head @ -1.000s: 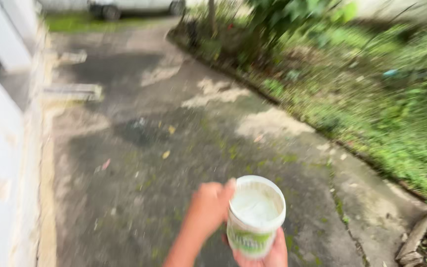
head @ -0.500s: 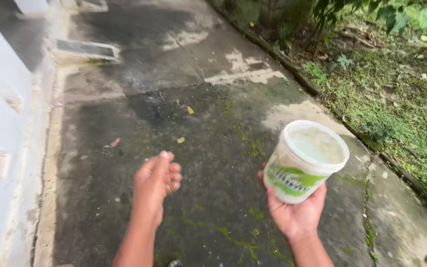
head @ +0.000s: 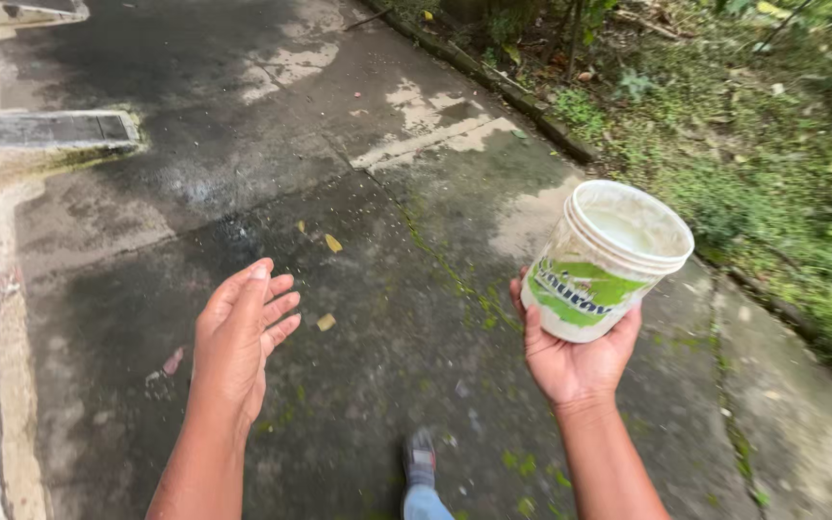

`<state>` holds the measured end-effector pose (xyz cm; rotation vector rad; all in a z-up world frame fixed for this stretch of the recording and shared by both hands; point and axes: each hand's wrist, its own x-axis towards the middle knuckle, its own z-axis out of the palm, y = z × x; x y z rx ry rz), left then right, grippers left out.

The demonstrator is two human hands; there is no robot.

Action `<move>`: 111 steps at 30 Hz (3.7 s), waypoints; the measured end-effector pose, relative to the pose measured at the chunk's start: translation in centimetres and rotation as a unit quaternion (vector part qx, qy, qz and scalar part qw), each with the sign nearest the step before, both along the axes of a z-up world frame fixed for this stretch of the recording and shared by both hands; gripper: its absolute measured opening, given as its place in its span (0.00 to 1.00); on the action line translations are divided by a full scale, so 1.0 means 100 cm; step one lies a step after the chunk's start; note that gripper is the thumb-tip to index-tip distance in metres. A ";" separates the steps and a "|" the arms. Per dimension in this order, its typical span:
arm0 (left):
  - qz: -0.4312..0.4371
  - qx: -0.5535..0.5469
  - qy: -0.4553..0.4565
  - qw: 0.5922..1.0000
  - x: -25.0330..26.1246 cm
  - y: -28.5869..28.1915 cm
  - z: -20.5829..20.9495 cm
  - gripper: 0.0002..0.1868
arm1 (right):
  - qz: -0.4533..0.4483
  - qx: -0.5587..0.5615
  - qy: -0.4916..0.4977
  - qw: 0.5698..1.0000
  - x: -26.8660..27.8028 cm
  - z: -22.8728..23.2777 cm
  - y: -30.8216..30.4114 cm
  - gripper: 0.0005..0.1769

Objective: The person fills a container with water from a bucket, walks to a plant, and pours the water over it, repeating the process.

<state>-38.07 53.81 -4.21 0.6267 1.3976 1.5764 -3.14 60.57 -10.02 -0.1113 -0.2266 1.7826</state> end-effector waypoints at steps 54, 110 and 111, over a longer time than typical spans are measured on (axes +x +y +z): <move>0.041 0.030 -0.035 0.998 -0.383 1.389 -0.082 0.26 | 0.017 0.055 -0.021 0.998 -0.304 -0.127 1.389 0.45; -0.136 -0.057 -0.092 0.985 -1.261 2.942 -0.298 0.34 | -0.396 0.107 -0.363 0.836 -1.190 -0.201 2.821 0.41; -0.140 -0.055 -0.093 0.984 -1.273 2.972 -0.309 0.34 | -0.390 0.110 -0.348 0.845 -1.198 -0.206 2.847 0.41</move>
